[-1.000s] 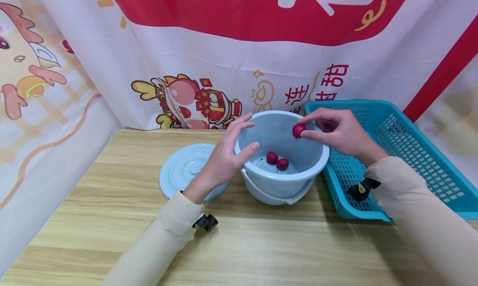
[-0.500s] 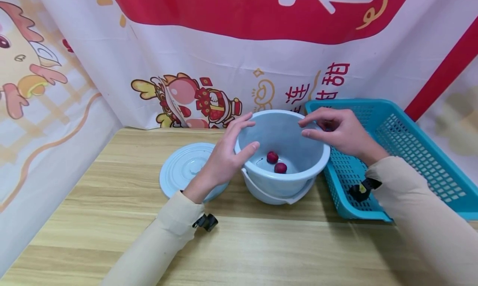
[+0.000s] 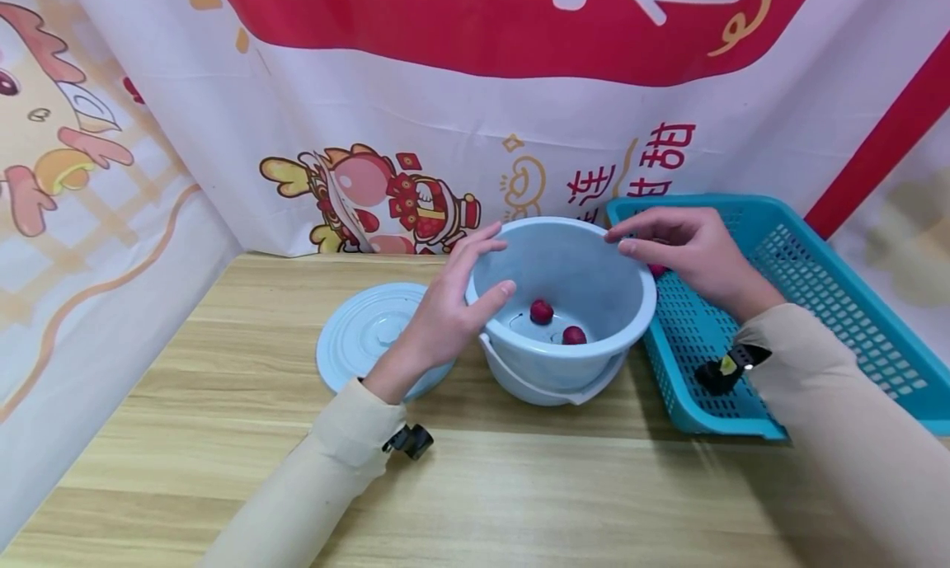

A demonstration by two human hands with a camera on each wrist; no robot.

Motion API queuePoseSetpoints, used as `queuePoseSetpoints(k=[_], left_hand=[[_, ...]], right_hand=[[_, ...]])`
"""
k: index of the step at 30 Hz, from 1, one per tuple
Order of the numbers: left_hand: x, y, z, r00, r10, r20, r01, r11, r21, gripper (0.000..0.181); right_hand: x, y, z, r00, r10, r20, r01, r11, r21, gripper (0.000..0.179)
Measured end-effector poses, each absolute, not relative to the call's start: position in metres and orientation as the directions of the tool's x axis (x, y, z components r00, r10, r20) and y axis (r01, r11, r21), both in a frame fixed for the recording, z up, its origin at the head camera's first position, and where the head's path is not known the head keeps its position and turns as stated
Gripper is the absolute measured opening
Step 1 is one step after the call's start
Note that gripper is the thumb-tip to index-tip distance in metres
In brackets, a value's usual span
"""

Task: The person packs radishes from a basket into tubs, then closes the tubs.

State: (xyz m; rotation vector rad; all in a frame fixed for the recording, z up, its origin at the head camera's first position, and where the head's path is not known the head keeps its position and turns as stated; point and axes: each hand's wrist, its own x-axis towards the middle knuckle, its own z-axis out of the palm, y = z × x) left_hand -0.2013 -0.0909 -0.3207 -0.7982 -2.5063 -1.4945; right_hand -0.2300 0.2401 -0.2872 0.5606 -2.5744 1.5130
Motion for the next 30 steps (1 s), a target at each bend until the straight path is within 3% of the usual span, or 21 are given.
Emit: queuePoseSetpoints(k=[6, 15, 30], left_hand=[[-0.201, -0.091, -0.32, -0.854, 0.377, 0.358, 0.495, 0.382, 0.78, 0.063], [-0.201, -0.091, -0.321, -0.852, 0.38, 0.361, 0.499, 0.38, 0.778, 0.063], [-0.203, -0.091, -0.323, -0.852, 0.382, 0.358, 0.498, 0.382, 0.778, 0.062]], right_hand=[[-0.235, 0.251, -0.288, -0.939, -0.201, 0.279, -0.341, 0.429, -0.837, 0.036], [-0.245, 0.265, -0.289, -0.981, -0.052, 0.188, -0.189, 0.496, -0.847, 0.047], [-0.254, 0.284, -0.289, -0.995, 0.039, 0.09, -0.059, 0.492, -0.869, 0.05]])
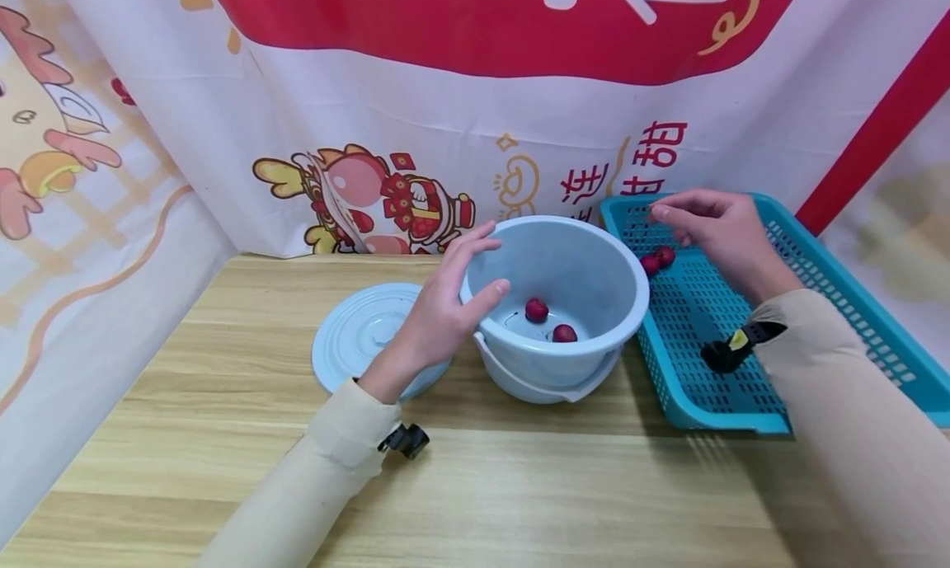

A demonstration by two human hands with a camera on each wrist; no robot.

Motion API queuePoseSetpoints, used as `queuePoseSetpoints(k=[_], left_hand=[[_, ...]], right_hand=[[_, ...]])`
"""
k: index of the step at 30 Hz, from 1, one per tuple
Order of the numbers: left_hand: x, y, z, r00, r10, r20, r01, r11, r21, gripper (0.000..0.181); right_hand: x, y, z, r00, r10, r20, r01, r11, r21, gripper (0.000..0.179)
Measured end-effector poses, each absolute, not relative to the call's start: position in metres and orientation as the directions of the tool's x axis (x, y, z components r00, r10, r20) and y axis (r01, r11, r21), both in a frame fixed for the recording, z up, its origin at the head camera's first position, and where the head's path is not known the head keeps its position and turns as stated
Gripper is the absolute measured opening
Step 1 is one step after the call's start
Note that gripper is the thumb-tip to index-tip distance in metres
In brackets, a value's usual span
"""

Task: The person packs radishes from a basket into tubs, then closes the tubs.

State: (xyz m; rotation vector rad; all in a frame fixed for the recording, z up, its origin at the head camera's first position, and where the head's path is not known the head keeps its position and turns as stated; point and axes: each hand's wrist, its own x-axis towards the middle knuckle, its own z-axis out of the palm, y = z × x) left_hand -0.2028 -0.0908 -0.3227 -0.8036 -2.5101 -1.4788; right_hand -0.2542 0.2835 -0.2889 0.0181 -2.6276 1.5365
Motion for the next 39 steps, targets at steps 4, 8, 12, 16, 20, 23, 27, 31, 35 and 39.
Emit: queuePoseSetpoints(k=[4, 8, 12, 16, 20, 23, 27, 31, 35, 39], left_hand=[[-0.203, -0.091, -0.323, -0.852, 0.382, 0.36, 0.499, 0.38, 0.779, 0.062], [-0.203, -0.09, -0.322, -0.853, 0.379, 0.359, 0.498, 0.384, 0.778, 0.063], [-0.203, -0.09, -0.322, -0.854, 0.377, 0.358, 0.497, 0.386, 0.777, 0.063], [-0.203, -0.09, -0.323, -0.854, 0.376, 0.359, 0.497, 0.386, 0.777, 0.063], [-0.202, -0.09, -0.322, -0.853, 0.375, 0.363, 0.5, 0.385, 0.776, 0.063], [-0.203, -0.09, -0.323, -0.851, 0.377, 0.365, 0.502, 0.38, 0.777, 0.062], [-0.203, -0.089, -0.323, -0.851, 0.377, 0.366, 0.5, 0.371, 0.782, 0.061], [-0.202, -0.09, -0.322, -0.852, 0.373, 0.368, 0.501, 0.373, 0.781, 0.061], [-0.203, -0.09, -0.322, -0.846, 0.376, 0.378, 0.511, 0.371, 0.775, 0.061], [-0.202, -0.09, -0.322, -0.845, 0.378, 0.378, 0.512, 0.371, 0.775, 0.061]], right_hand=[[-0.255, 0.287, -0.288, -0.995, 0.047, 0.093, -0.059, 0.48, -0.875, 0.053], [-0.256, 0.29, -0.29, -0.994, 0.057, 0.098, -0.06, 0.47, -0.881, 0.055], [-0.257, 0.292, -0.291, -0.993, 0.066, 0.1, -0.058, 0.469, -0.881, 0.054], [-0.257, 0.294, -0.292, -0.993, 0.07, 0.099, -0.055, 0.472, -0.88, 0.055], [-0.257, 0.295, -0.292, -0.994, 0.068, 0.088, -0.046, 0.476, -0.878, 0.056], [-0.258, 0.295, -0.292, -0.995, 0.061, 0.074, -0.037, 0.476, -0.879, 0.054], [-0.259, 0.296, -0.292, -0.997, 0.045, 0.057, -0.028, 0.49, -0.871, 0.052], [-0.26, 0.294, -0.291, -0.999, 0.029, 0.041, -0.02, 0.518, -0.855, 0.056], [-0.261, 0.294, -0.292, -1.0, 0.013, 0.015, -0.006, 0.538, -0.843, 0.056], [-0.263, 0.295, -0.297, -1.0, -0.01, 0.002, -0.007, 0.567, -0.824, 0.055]])
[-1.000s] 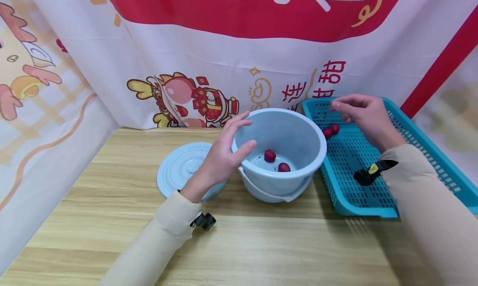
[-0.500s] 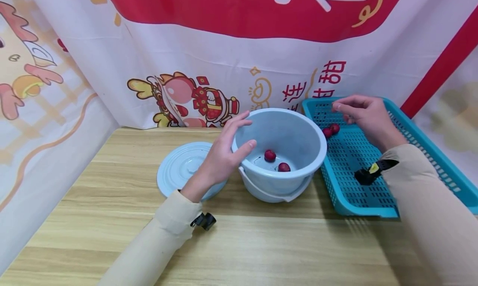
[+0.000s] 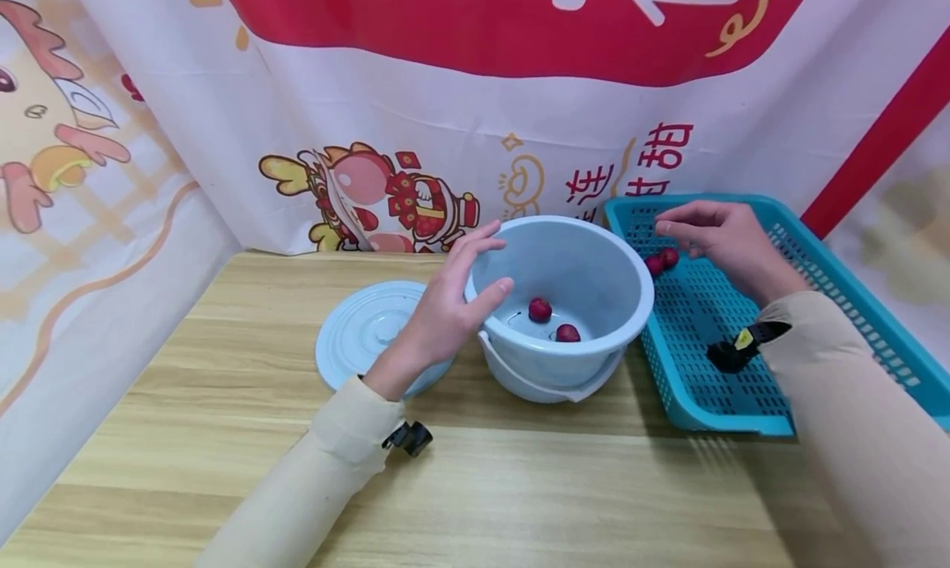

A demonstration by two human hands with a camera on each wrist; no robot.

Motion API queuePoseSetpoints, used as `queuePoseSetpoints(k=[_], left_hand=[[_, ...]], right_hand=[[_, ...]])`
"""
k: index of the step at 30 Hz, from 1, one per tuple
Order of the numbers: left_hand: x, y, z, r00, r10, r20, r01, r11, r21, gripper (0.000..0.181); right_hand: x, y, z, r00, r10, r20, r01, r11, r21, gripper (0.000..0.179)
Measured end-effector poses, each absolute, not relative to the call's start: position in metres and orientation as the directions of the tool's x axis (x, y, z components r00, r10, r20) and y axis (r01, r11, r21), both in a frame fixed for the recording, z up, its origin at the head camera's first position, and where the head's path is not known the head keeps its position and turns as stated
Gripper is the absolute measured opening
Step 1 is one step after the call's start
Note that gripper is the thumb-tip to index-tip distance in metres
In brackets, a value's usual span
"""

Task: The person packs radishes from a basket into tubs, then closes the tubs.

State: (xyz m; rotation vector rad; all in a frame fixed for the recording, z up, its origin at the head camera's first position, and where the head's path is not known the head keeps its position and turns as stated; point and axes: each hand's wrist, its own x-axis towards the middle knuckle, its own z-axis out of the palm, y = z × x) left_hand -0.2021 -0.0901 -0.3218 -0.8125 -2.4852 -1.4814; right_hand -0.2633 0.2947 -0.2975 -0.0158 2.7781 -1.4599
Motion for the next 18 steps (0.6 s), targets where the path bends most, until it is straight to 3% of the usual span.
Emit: queuePoseSetpoints(k=[6, 18], left_hand=[[-0.2024, -0.0893, -0.3229, -0.848, 0.38, 0.37, 0.506, 0.375, 0.776, 0.061], [-0.2012, -0.0892, -0.3223, -0.852, 0.373, 0.366, 0.501, 0.381, 0.777, 0.062]], right_hand=[[-0.263, 0.2947, -0.3008, -1.0, -0.02, -0.01, -0.004, 0.602, -0.799, 0.065], [-0.2684, 0.2983, -0.3048, -0.998, -0.022, -0.056, 0.029, 0.637, -0.77, 0.056]])
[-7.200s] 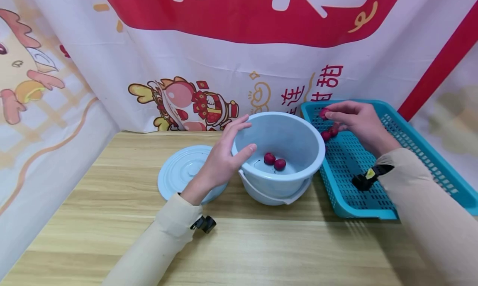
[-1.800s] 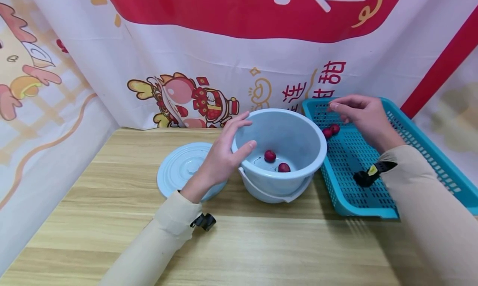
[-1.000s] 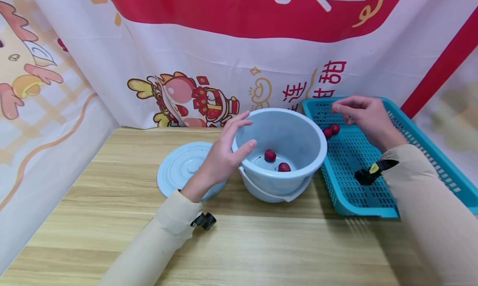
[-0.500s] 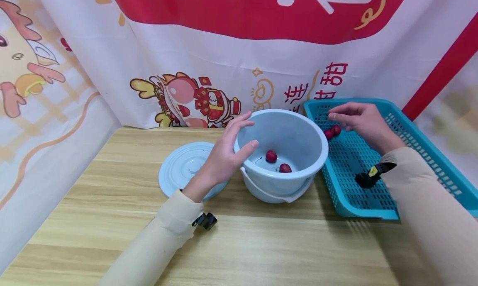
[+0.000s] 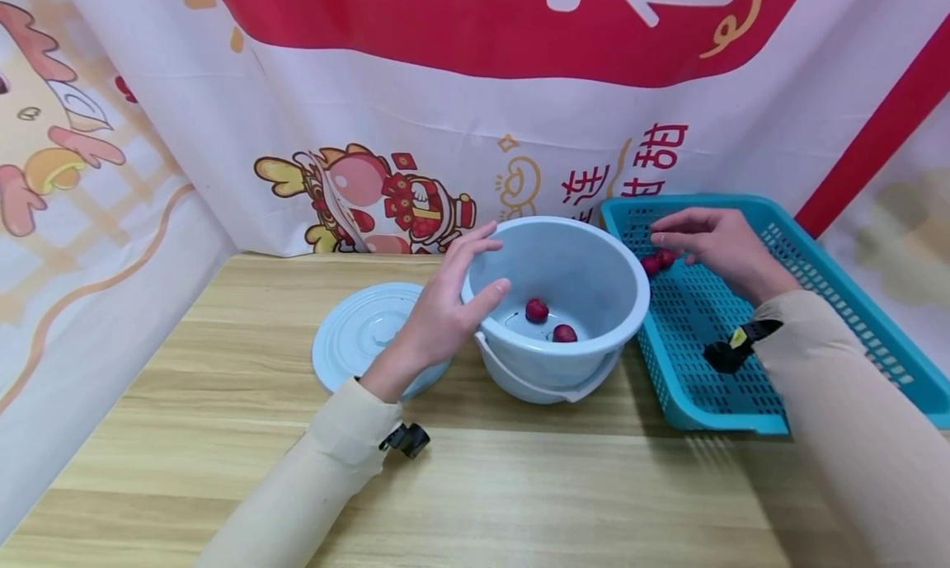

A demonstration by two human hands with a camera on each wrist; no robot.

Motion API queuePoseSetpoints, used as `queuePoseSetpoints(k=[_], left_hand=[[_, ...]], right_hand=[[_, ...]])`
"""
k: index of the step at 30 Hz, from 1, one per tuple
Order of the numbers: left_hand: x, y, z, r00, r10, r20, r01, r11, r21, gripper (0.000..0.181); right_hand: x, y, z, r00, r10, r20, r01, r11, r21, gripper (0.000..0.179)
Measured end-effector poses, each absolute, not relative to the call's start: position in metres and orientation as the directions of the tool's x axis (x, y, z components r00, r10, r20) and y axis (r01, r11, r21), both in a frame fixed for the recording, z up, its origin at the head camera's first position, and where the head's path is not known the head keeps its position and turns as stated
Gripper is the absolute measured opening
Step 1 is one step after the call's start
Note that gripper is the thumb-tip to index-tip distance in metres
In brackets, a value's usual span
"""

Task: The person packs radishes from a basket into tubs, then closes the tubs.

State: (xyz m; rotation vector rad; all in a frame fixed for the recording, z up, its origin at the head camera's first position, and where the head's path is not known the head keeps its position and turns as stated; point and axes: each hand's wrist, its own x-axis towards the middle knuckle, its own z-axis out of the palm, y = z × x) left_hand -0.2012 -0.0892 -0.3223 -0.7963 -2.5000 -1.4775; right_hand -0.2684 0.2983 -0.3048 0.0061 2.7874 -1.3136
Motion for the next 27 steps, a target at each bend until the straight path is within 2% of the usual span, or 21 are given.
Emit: queuePoseSetpoints(k=[6, 15, 27], left_hand=[[-0.201, -0.089, -0.322, -0.852, 0.374, 0.367, 0.502, 0.382, 0.776, 0.062], [-0.201, -0.088, -0.321, -0.853, 0.375, 0.363, 0.499, 0.38, 0.779, 0.062], [-0.201, -0.088, -0.321, -0.848, 0.377, 0.373, 0.507, 0.369, 0.779, 0.061]], right_hand=[[-0.272, 0.302, -0.309, -0.993, -0.044, -0.109, 0.052, 0.666, -0.744, 0.064], [-0.275, 0.307, -0.323, -0.956, -0.117, -0.268, 0.11, 0.706, -0.7, 0.051], [-0.28, 0.307, -0.331, -0.923, -0.154, -0.351, 0.113, 0.766, -0.633, 0.047]])
